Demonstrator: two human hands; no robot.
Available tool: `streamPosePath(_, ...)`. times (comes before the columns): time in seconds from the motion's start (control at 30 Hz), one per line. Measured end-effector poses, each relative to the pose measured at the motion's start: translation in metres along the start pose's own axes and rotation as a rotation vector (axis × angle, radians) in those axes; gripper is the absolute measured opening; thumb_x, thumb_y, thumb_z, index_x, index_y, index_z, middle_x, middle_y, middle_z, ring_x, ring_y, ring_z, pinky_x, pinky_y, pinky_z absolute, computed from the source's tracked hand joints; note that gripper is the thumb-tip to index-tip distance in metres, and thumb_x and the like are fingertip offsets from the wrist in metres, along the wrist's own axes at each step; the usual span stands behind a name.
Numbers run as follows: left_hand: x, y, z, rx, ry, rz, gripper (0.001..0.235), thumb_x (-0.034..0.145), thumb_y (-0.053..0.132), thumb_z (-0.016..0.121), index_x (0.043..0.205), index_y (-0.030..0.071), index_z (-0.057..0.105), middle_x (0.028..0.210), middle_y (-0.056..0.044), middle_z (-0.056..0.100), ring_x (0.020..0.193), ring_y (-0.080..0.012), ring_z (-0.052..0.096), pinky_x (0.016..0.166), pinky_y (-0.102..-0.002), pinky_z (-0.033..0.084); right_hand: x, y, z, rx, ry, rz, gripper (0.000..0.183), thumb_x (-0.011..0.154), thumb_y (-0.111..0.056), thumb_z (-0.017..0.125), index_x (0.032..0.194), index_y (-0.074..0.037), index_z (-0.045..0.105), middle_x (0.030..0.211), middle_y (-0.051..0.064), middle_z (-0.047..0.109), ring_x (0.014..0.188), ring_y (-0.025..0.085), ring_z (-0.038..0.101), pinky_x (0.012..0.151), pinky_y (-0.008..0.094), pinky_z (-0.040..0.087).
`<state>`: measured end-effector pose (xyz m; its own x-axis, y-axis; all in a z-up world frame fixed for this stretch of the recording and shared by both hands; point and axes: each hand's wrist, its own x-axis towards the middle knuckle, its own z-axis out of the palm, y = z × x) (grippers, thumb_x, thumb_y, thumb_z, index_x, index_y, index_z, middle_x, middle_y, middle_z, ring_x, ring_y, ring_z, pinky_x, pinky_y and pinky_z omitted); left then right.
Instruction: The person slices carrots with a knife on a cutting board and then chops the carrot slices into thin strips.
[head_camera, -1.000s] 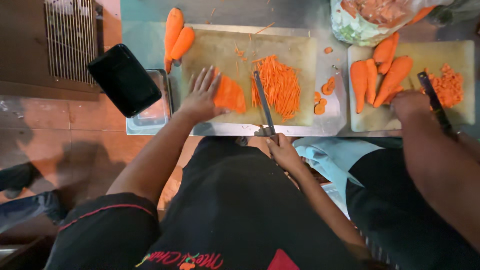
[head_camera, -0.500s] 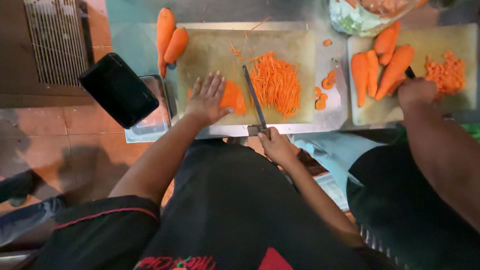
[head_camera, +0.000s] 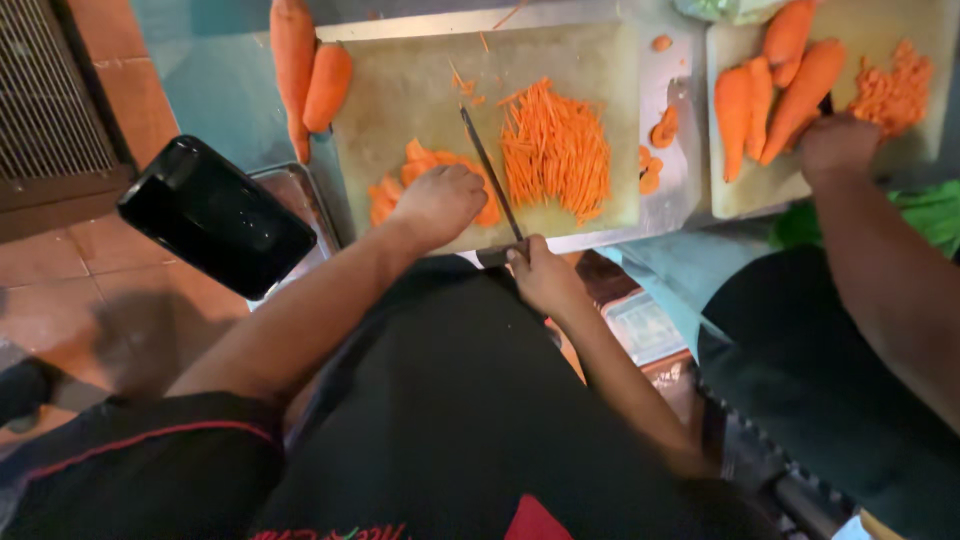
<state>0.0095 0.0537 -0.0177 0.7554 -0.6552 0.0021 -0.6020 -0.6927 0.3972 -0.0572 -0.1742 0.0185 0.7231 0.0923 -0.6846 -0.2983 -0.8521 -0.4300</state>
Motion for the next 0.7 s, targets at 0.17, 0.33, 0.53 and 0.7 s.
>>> streamPosePath(0.17, 0.003, -0.002, 0.002, -0.024, 0.005, 0.032, 0.013, 0.082, 0.023, 0.063, 0.088, 0.014, 0.071, 0.099, -0.003, 0.066, 0.104, -0.0258, 0.064, 0.084, -0.041, 0.054, 0.000, -0.002, 0.009, 0.003, 0.049, -0.194, 0.043, 0.103, -0.037, 0.052, 0.114, 0.006, 0.051, 0.105, 0.030, 0.071, 0.097, 0.050, 0.068, 0.083, 0.055, 0.052)
streamPosePath(0.33, 0.010, -0.004, 0.012, 0.027, -0.106, 0.002, 0.015, 0.087, 0.024, 0.064, 0.093, 0.013, 0.071, 0.105, -0.007, 0.066, 0.101, -0.0284, 0.065, 0.078, -0.044, 0.055, -0.016, 0.012, -0.009, -0.107, -0.069, 0.015, 0.044, 0.104, -0.039, 0.051, 0.114, 0.004, 0.053, 0.098, 0.035, 0.070, 0.094, 0.052, 0.068, 0.085, 0.057, 0.051)
streamPosePath(0.53, 0.012, 0.000, -0.002, -0.030, -0.037, 0.052, 0.012, 0.091, 0.023, 0.066, 0.092, 0.011, 0.071, 0.102, -0.007, 0.067, 0.103, -0.0296, 0.065, 0.083, -0.045, 0.056, -0.011, 0.034, 0.040, 0.003, 0.082, -0.172, 0.046, 0.102, -0.036, 0.052, 0.114, 0.008, 0.051, 0.102, 0.038, 0.067, 0.095, 0.054, 0.066, 0.085, 0.058, 0.051)
streamPosePath(0.7, 0.014, 0.002, -0.002, 0.034, -0.178, -0.007, 0.012, 0.088, 0.022, 0.067, 0.094, 0.012, 0.071, 0.107, -0.005, 0.067, 0.106, -0.0285, 0.065, 0.086, -0.044, 0.056, -0.011, 0.015, 0.022, 0.018, -0.041, 0.011, 0.049, 0.102, -0.038, 0.048, 0.125, 0.005, 0.045, 0.103, 0.037, 0.068, 0.099, 0.053, 0.066, 0.089, 0.059, 0.049)
